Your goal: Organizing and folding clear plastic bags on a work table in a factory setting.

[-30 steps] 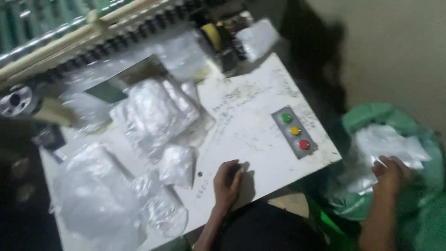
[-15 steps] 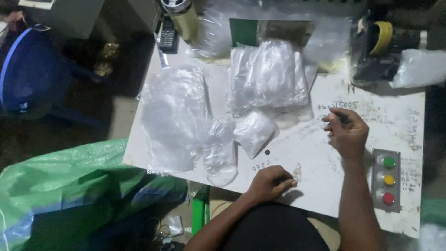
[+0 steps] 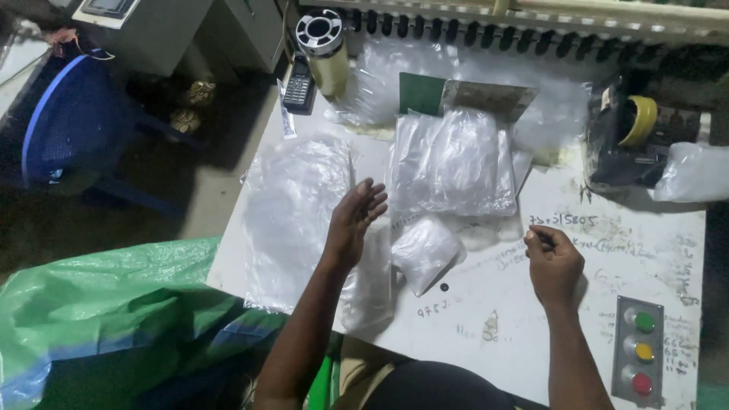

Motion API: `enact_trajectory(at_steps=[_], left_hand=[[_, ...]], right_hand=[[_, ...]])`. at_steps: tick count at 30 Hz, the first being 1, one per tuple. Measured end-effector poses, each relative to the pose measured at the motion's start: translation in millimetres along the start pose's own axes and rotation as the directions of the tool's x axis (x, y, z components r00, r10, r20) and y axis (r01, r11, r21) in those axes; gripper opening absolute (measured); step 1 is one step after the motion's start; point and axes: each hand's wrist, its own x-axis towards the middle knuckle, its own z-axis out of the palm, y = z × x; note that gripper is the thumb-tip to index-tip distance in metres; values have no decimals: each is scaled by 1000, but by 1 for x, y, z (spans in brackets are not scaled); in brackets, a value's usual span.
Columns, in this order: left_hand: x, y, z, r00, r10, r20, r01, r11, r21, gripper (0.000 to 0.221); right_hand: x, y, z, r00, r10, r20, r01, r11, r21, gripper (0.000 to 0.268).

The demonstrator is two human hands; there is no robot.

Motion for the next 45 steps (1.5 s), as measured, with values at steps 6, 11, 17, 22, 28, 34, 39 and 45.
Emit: enact_trajectory(at_steps=[6, 11, 17, 22, 28, 34, 39, 45], left_hand=[[109, 56, 42, 902, 361, 237, -392, 914, 100, 81], [152, 74, 73, 845, 497, -198, -436, 854, 285, 60], [100, 36, 65, 979, -19, -203, 11, 999, -41, 125], [214, -16, 2, 953, -111, -282, 9, 940, -340, 128], [213, 27, 59, 938, -221, -267, 78, 886, -458, 114], [230, 23, 79, 953, -88, -290, -55, 892, -449, 102], [226, 31, 83, 939, -48, -339, -112, 892, -437, 90], [180, 48, 111, 975, 20, -220, -63, 980, -190, 117]], right_hand=[[1, 1, 1, 998, 61, -22, -62, 996, -71, 12], [0, -2, 2, 998, -52, -41, 53, 998, 21, 10], [0, -6, 2, 996, -60, -63, 69, 985, 155, 18], [4, -1, 4, 999, -35, -28, 40, 985, 169, 17], [4, -8, 3, 1000, -9, -27, 13, 989, 151, 15], [1, -8, 3, 999, 34, -37, -26, 983, 182, 18], [3, -12, 2, 994, 104, -38, -95, 975, 201, 23], [3, 0, 3, 1000, -4, -28, 9, 983, 182, 17]])
